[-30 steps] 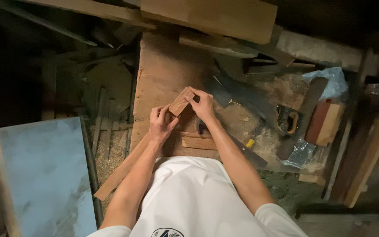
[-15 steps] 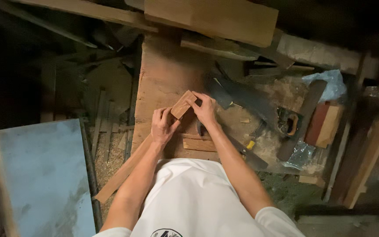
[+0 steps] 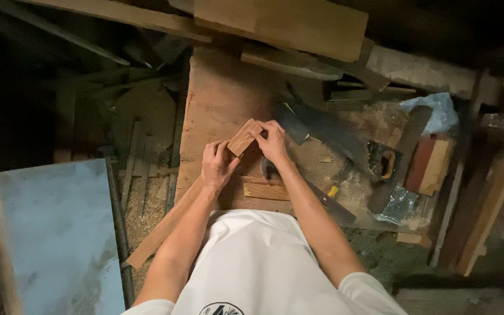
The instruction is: The person sands a small wooden block with sandpaper, then marks a longer wooden plank with a pencil. Finally, the person uses a hand saw to cut the plank along the marked line.
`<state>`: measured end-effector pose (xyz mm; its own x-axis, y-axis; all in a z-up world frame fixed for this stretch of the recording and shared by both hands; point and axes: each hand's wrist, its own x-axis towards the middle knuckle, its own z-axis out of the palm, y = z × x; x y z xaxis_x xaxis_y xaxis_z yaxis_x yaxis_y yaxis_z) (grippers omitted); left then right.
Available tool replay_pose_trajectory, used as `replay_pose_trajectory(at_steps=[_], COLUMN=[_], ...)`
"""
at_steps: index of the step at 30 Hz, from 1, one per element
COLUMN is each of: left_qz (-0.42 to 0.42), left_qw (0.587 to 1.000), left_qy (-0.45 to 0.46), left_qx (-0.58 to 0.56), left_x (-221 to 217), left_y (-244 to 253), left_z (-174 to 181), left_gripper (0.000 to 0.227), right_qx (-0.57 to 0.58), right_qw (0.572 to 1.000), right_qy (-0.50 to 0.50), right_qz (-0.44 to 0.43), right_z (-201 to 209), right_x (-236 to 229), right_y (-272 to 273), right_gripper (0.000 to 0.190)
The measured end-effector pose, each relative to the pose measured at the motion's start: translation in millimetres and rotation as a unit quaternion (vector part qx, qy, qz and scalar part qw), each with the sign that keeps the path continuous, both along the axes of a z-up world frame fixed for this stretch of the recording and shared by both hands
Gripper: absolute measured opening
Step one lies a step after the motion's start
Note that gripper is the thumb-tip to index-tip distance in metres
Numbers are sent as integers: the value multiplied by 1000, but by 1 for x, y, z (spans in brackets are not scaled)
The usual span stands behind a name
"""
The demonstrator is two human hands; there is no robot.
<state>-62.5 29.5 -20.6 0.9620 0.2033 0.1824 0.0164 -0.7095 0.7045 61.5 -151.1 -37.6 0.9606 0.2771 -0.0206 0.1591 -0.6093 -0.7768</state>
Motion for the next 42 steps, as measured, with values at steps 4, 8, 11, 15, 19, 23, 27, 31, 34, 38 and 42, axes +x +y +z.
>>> replay_pose_trajectory(at_steps=[4,8,11,15,19,23,27,31,34,38,42], left_qz=[0,7,-6,7,13,12,5,14,1,-6,27], left_qw=[1000,1000,999,999,1000,999,1000,1000,999,1000,999], left_qy=[-11,-5,-24,-12,2,11,2,4,-7,-9,9], left_qx=[0,18,21,32,26,37,25,25,35,28,31], left_x=[0,-1,1,1,3,1,1,-1,2,1,2], left_y=[0,-2,-1,-4,-5,-5,-3,-4,-2,0,-7], left_z=[2,3,5,5,2,-1,-5,-9,-8,-1,5], left_gripper=[62,61,63,61,65,69,67,66,67,66,61], right_qx=[-11,-32,-26,19,10,-19,2,19,29,16,30], right_qw=[999,999,999,1000,1000,1000,1000,1000,1000,998,999], right_qy=[49,10,5,-16,2,8,7,18,-6,50,-17], right_qz=[-19,24,24,16,19,10,10,1,-3,-17,14], right_z=[-2,-10,-21,-36,-37,-28,-21,-25,-28,-32,-28], right_x=[3,0,2,0,0,-8,-5,-6,-2,0,5], right_y=[1,0,-2,-3,0,3,3,1,-2,-2,-6], right_gripper=[47,41,43,40,42,42,40,38,39,42,39])
